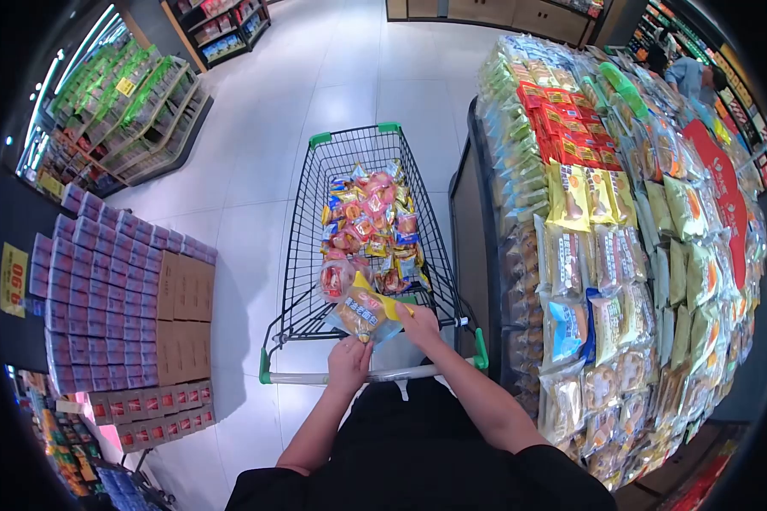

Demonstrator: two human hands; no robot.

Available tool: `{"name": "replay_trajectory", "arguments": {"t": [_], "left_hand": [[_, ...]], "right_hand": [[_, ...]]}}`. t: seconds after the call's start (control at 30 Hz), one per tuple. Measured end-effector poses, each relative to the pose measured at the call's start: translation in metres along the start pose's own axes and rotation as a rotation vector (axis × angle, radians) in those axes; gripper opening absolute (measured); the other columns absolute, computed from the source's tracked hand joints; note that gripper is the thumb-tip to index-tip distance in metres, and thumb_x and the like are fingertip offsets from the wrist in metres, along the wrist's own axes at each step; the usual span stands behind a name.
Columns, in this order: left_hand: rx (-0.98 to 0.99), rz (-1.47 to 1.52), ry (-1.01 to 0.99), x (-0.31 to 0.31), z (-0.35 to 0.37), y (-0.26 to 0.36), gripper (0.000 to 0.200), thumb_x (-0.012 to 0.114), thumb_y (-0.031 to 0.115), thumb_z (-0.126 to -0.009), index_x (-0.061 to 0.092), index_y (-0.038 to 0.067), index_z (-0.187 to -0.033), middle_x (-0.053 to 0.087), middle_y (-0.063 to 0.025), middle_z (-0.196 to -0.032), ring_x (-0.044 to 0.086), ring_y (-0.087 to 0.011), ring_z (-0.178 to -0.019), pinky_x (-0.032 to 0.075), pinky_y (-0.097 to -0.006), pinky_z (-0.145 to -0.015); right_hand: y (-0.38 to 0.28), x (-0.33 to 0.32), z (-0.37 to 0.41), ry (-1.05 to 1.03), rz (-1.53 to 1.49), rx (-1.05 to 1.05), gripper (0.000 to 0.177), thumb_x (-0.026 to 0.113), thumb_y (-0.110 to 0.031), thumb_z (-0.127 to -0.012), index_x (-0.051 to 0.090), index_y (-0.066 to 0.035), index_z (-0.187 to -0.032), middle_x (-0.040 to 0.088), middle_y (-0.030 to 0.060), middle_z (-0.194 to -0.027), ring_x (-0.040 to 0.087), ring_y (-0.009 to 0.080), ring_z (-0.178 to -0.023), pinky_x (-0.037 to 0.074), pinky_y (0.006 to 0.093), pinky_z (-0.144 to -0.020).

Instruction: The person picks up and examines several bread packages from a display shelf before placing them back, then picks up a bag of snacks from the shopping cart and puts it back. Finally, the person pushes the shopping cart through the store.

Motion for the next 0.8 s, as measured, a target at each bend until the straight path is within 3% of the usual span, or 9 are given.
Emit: {"name": "replay_trajectory", "arguments": {"t": [0.07,0.13,0.23,0.3,0.33,0.4,0.47,0.53,0.8], "left_hand": [[0.014,0.02,-0.053,-0.006,0.011,-0.001,0.011,0.066,0.005,-0.082,0.058,0.004,-0.074,0.059,-0.0122,-0.079,0.06,-0.0316,-0.076,0.05,-0.0405,-0.066],[0.068,0.07,-0.054,-0.021,0.014,-0.003,0.005,0.065,0.006,-0.082,0.06,0.003,-0.084,0.062,-0.0141,-0.09,0.061,-0.0329,-0.085,0.051,-0.0408,-0.072],[-0.001,0.075,-0.127,-0.041,0.036,-0.029,0.028,0.063,0.007,-0.083,0.062,0.005,-0.111,0.06,-0.0172,-0.119,0.056,-0.0352,-0.112,0.048,-0.0414,-0.093],[-0.032,-0.034,0.023,-0.073,0.045,-0.054,0.02,0.061,0.009,-0.086,0.063,0.005,-0.105,0.062,-0.0154,-0.114,0.061,-0.034,-0.1,0.051,-0.0433,-0.083],[-0.032,-0.03,0.017,-0.079,0.057,-0.069,0.02,0.061,0.009,-0.086,0.063,0.005,-0.105,0.062,-0.0154,-0.114,0.061,-0.034,-0.1,0.051,-0.0433,-0.083],[-0.42,0.013,-0.035,-0.079,0.083,-0.103,0.012,0.059,0.015,-0.089,0.063,0.005,-0.093,0.064,-0.0163,-0.095,0.063,-0.0337,-0.084,0.05,-0.0436,-0.073],[-0.386,-0.07,-0.132,-0.082,0.09,-0.107,0.016,0.056,0.02,-0.091,0.063,0.005,-0.088,0.063,-0.0166,-0.087,0.062,-0.0347,-0.078,0.049,-0.0446,-0.069],[-0.288,-0.217,-0.266,-0.085,0.094,-0.109,0.034,0.049,0.031,-0.094,0.065,0.005,-0.078,0.063,-0.0174,-0.073,0.062,-0.0379,-0.068,0.048,-0.0475,-0.062],[-0.259,-0.36,-0.459,-0.089,0.101,-0.118,0.049,0.041,0.04,-0.096,0.069,0.007,-0.074,0.066,-0.0188,-0.071,0.065,-0.039,-0.068,0.049,-0.0508,-0.064]], "right_hand": [[0.001,0.002,0.019,0.083,-0.153,-0.052,0.043,0.052,-0.044,-0.095,0.07,-0.006,-0.099,0.066,0.0143,-0.075,0.066,0.0259,-0.069,0.049,0.0374,-0.066],[0.005,-0.001,0.04,0.073,-0.337,-0.09,0.035,0.052,-0.03,-0.1,0.067,0.001,-0.094,0.063,0.0014,-0.077,0.054,0.0078,-0.072,0.044,0.0274,-0.064],[0.009,-0.004,0.085,0.246,-0.423,-0.119,0.03,0.05,-0.022,-0.101,0.064,0.002,-0.092,0.059,-0.0026,-0.08,0.049,0.0047,-0.074,0.043,0.0247,-0.065],[0.014,0.002,0.109,0.337,-0.339,-0.112,0.03,0.049,-0.022,-0.102,0.064,0.002,-0.091,0.06,-0.0019,-0.081,0.05,0.0048,-0.074,0.043,0.0246,-0.066],[0.014,0.002,0.119,0.451,-0.283,-0.158,0.029,0.05,-0.019,-0.1,0.063,0.003,-0.088,0.06,0.0026,-0.075,0.053,0.0096,-0.069,0.044,0.0299,-0.063],[0.02,-0.009,0.132,0.563,-0.001,-0.244,0.028,0.051,-0.016,-0.097,0.061,0.004,-0.08,0.059,0.0122,-0.068,0.057,0.023,-0.061,0.044,0.0393,-0.058],[0.015,-0.011,0.129,0.58,0.26,-0.302,0.025,0.052,-0.013,-0.093,0.057,0.002,-0.074,0.055,0.0227,-0.068,0.056,0.0411,-0.065,0.042,0.0486,-0.058],[0.015,0.005,0.126,0.635,0.429,-0.274,0.027,0.055,-0.02,-0.093,0.059,-0.001,-0.074,0.058,0.0191,-0.068,0.058,0.0382,-0.062,0.045,0.0483,-0.058],[0.009,0.03,0.134,0.642,0.543,-0.172,0.027,0.056,-0.028,-0.093,0.064,-0.007,-0.078,0.063,0.0169,-0.07,0.062,0.0362,-0.062,0.047,0.0468,-0.056]]}}
Point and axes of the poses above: each hand's wrist, its own z-axis away from the middle knuckle, its own x-axis out of the palm, y = z × x, the point moved 2 cm from there along -z, towards the middle knuckle
